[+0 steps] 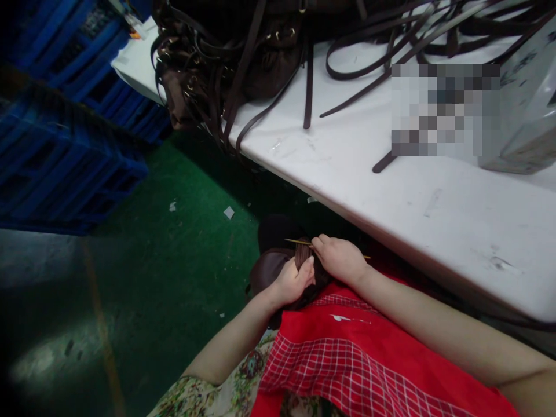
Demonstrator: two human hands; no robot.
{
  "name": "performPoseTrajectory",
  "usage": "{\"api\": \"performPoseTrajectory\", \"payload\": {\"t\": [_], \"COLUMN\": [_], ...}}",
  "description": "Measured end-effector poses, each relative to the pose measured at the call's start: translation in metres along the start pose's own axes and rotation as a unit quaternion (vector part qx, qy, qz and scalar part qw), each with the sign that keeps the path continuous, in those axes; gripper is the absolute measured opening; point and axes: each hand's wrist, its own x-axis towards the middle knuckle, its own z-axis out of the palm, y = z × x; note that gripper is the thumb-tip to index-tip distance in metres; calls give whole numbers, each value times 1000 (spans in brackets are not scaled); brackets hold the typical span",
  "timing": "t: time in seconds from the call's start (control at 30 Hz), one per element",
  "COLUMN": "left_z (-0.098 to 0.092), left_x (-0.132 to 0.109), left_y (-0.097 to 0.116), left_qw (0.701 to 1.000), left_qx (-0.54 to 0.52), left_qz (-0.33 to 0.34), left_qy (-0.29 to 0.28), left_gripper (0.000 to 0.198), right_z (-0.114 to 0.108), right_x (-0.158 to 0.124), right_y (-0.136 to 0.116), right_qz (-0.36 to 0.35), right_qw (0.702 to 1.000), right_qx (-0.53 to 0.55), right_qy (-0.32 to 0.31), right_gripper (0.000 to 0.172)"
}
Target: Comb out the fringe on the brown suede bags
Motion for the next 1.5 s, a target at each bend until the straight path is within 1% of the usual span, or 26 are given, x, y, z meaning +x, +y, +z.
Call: {"api": "performPoseTrajectory", "payload": {"t": [0.1, 0.2, 0.27, 0.33, 0.37, 0.4, 0.43, 0.47, 0.5, 0.53, 0.6, 0.67, 0.73, 0.8, 0.83, 0.87, 0.93, 1.0, 1.03, 1.1, 1.17, 1.23, 1.33, 1.4, 1.43, 1.5], "left_z": [-5, -5, 2, 12, 17, 20, 21, 19, 16, 11, 0, -9, -13, -13, -13, -12, -11, -10, -10, -8, -6, -4, -1, 0, 0, 2], "left_x": [6, 14, 17, 18, 19, 19, 19, 20, 21, 23, 25, 28, 29, 30, 30, 30, 28, 27, 26, 26, 26, 27, 25, 22, 20, 18], "left_y": [-1, -2, -3, -6, -8, -10, -13, -16, -18, -19, -21, -20, -19, -18, -18, -17, -17, -17, -17, -18, -19, -19, -18, -16, -15, -13], "left_qw": [995, 985, 977, 965, 962, 965, 974, 986, 994, 993, 974, 955, 948, 946, 944, 944, 950, 966, 974, 985, 992, 995, 996, 996, 996, 991], "left_qx": [84, 152, 183, 206, 208, 194, 158, 97, 18, -67, -212, -288, -311, -317, -319, -317, -299, -252, -225, -173, -124, -94, -64, -53, -66, -128], "left_qz": [55, 78, 111, 159, 172, 171, 154, 126, 96, 73, 48, 37, 23, 18, 18, 17, 10, 1, -3, -4, 2, 22, 64, 68, 59, 28], "left_qy": [8, 7, -4, -25, -32, -38, -41, -46, -51, -58, -61, -55, -59, -72, -78, -87, -86, -55, -34, -4, 1, -8, -27, -24, -18, -20], "left_gripper": [52, 50, 48, 44, 42, 42, 44, 47, 50, 52, 55, 56, 56, 53, 52, 49, 42, 31, 28, 24, 17, 13, 24, 33, 34, 27], "right_z": [9, 20, 29, 36, 40, 42, 44, 45, 46, 45, 41, 33, 21, 8, 2, -5, -14, -19, -19, -17, -12, -6, 3, 9, 13, 20], "right_x": [4, 11, 16, 20, 22, 23, 23, 23, 23, 22, 19, 12, 1, -11, -17, -21, -26, -27, -26, -23, -20, -18, -15, -12, -10, -5], "right_y": [-2, 2, 12, 28, 37, 46, 55, 61, 66, 69, 68, 61, 51, 38, 32, 25, 13, 4, 1, -2, -2, -2, 0, 3, 5, 14], "right_qz": [28, 86, 137, 195, 221, 243, 258, 264, 264, 261, 249, 234, 204, 153, 120, 84, 9, -45, -56, -57, -54, -54, -37, -6, 17, 83], "right_qw": [999, 989, 975, 959, 952, 944, 938, 934, 932, 931, 931, 929, 920, 909, 911, 922, 955, 980, 987, 994, 997, 997, 998, 999, 999, 993], "right_qx": [21, 99, 147, 171, 177, 187, 198, 211, 225, 238, 259, 285, 334, 377, 379, 361, 283, 185, 144, 85, 56, 45, 44, 41, 43, 70], "right_qy": [-22, -70, -98, -117, -120, -121, -120, -116, -106, -95, -71, -39, 18, 85, 106, 111, 90, 59, 46, 34, 28, 19, -2, -17, -23, -47], "right_gripper": [22, 28, 30, 33, 36, 38, 41, 42, 43, 43, 46, 47, 44, 40, 38, 35, 32, 30, 30, 26, 20, 15, 17, 23, 26, 32]}}
